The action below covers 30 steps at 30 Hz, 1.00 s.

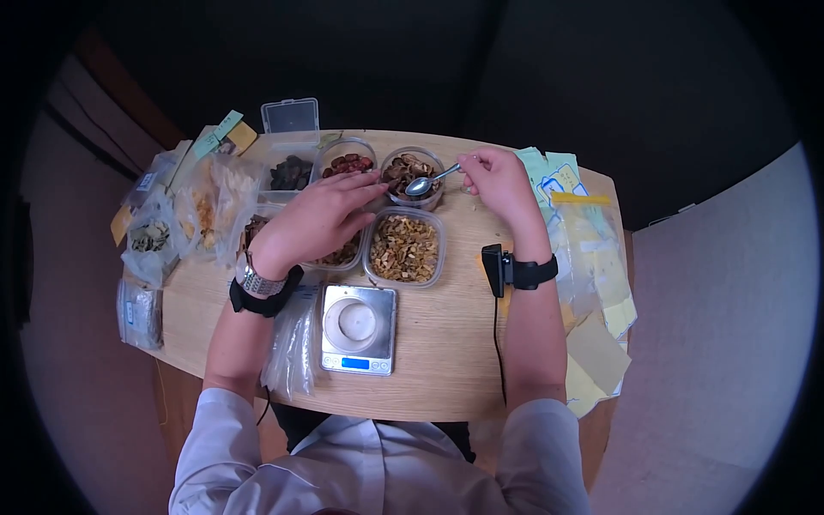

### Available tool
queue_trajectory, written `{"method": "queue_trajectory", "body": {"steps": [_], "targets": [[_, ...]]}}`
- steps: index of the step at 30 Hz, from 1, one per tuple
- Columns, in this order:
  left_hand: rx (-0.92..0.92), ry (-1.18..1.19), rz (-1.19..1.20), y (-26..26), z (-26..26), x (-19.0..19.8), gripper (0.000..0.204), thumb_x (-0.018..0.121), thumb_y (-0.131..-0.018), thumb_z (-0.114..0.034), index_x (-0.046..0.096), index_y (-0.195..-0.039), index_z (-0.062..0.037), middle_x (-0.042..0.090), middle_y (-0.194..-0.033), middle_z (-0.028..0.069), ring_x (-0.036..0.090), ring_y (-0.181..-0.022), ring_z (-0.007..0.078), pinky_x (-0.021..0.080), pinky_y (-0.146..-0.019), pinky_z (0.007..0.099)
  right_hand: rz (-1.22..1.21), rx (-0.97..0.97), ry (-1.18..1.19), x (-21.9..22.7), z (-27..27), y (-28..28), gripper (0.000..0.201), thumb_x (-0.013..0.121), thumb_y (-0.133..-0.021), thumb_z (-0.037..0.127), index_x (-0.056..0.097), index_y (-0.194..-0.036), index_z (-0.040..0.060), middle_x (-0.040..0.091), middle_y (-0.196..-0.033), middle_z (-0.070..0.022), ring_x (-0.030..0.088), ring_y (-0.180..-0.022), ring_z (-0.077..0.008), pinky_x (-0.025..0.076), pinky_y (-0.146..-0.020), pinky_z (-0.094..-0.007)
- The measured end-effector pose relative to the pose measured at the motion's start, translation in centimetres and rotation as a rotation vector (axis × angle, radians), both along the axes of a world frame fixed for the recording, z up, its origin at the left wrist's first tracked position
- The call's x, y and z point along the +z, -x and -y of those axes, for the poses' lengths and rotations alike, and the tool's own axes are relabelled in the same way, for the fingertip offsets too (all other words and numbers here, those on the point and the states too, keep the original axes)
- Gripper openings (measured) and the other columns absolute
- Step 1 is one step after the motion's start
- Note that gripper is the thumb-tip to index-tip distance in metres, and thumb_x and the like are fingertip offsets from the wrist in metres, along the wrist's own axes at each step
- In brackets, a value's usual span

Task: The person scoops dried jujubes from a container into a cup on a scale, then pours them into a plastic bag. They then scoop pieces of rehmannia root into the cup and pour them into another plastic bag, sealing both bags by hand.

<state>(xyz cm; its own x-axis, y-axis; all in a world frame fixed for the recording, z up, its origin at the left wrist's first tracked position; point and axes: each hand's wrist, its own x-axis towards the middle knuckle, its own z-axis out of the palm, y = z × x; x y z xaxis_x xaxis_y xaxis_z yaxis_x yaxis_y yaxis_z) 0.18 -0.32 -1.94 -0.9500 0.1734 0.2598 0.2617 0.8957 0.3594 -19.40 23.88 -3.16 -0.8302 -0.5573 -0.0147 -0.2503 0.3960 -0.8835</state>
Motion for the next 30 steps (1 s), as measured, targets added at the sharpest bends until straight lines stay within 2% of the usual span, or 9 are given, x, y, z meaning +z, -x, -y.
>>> {"method": "queue_trajectory", "body": {"steps": [4, 7, 13, 21, 25, 30], "targets": [[0.001, 0.003, 0.003, 0.0, -0.1, 0.1, 0.046, 0.069, -0.099, -0.019, 0.064, -0.142, -0.0034, 0.061, -0.15, 0.0196, 0.058, -0.138, 0.0366, 0.047, -0.117, 0.0457, -0.188, 0.064, -0.067, 1.4, 0.8, -1.9, 0.027, 0.067, -0.105, 0.023, 0.074, -0.096, -0.0024, 0.068, -0.074, -0.0029, 0.061, -0.066, -0.0095, 0.051, -0.065, -0.0275], [-0.001, 0.002, 0.007, 0.0, -0.1, 0.2, 0.047, 0.069, -0.099, -0.019, 0.064, -0.143, -0.0032, 0.061, -0.15, 0.0196, 0.058, -0.138, 0.0366, 0.046, -0.117, 0.0456, -0.028, 0.122, 0.029, 0.1, 1.7, -1.8, 0.026, 0.066, -0.105, 0.022, 0.074, -0.097, -0.0014, 0.068, -0.075, -0.002, 0.062, -0.068, -0.0094, 0.052, -0.066, -0.0272], [-0.002, 0.013, 0.01, 0.0, 0.0, 0.0, 0.048, 0.07, -0.099, -0.02, 0.064, -0.143, -0.0031, 0.061, -0.15, 0.0196, 0.058, -0.138, 0.0362, 0.046, -0.117, 0.0458, 0.191, 0.063, 0.073, -0.8, 1.1, -0.5, 0.025, 0.066, -0.106, 0.023, 0.074, -0.098, 0.0008, 0.069, -0.079, 0.001, 0.06, -0.071, -0.0073, 0.051, -0.067, -0.0247], [-0.01, -0.001, 0.031, 0.0, 0.1, 0.2, 0.048, 0.07, -0.099, -0.021, 0.063, -0.143, -0.0036, 0.059, -0.152, 0.0192, 0.057, -0.139, 0.0355, 0.045, -0.118, 0.046, 0.216, 0.013, 0.133, 0.3, 0.5, -0.6, 0.021, 0.066, -0.106, 0.021, 0.074, -0.098, 0.0035, 0.067, -0.078, 0.0019, 0.058, -0.068, -0.0057, 0.048, -0.064, -0.0219], [0.001, 0.007, 0.022, -0.1, 0.2, 0.0, 0.049, 0.07, -0.098, -0.021, 0.063, -0.144, -0.0039, 0.059, -0.152, 0.0189, 0.057, -0.139, 0.0352, 0.045, -0.118, 0.0461, 0.216, 0.004, 0.173, 2.5, 0.0, -1.4, 0.02, 0.066, -0.106, 0.022, 0.073, -0.098, 0.005, 0.066, -0.077, 0.0033, 0.058, -0.068, -0.0039, 0.045, -0.061, -0.0203], [0.001, 0.01, 0.023, -0.1, 0.3, -0.2, 0.048, 0.07, -0.098, -0.019, 0.064, -0.143, -0.004, 0.06, -0.151, 0.0182, 0.059, -0.137, 0.0348, 0.046, -0.117, 0.0461, 0.198, 0.105, 0.144, 5.2, -0.3, -3.1, 0.02, 0.068, -0.106, 0.024, 0.073, -0.097, 0.0064, 0.066, -0.076, 0.0041, 0.057, -0.067, -0.0024, 0.044, -0.06, -0.0191]]}}
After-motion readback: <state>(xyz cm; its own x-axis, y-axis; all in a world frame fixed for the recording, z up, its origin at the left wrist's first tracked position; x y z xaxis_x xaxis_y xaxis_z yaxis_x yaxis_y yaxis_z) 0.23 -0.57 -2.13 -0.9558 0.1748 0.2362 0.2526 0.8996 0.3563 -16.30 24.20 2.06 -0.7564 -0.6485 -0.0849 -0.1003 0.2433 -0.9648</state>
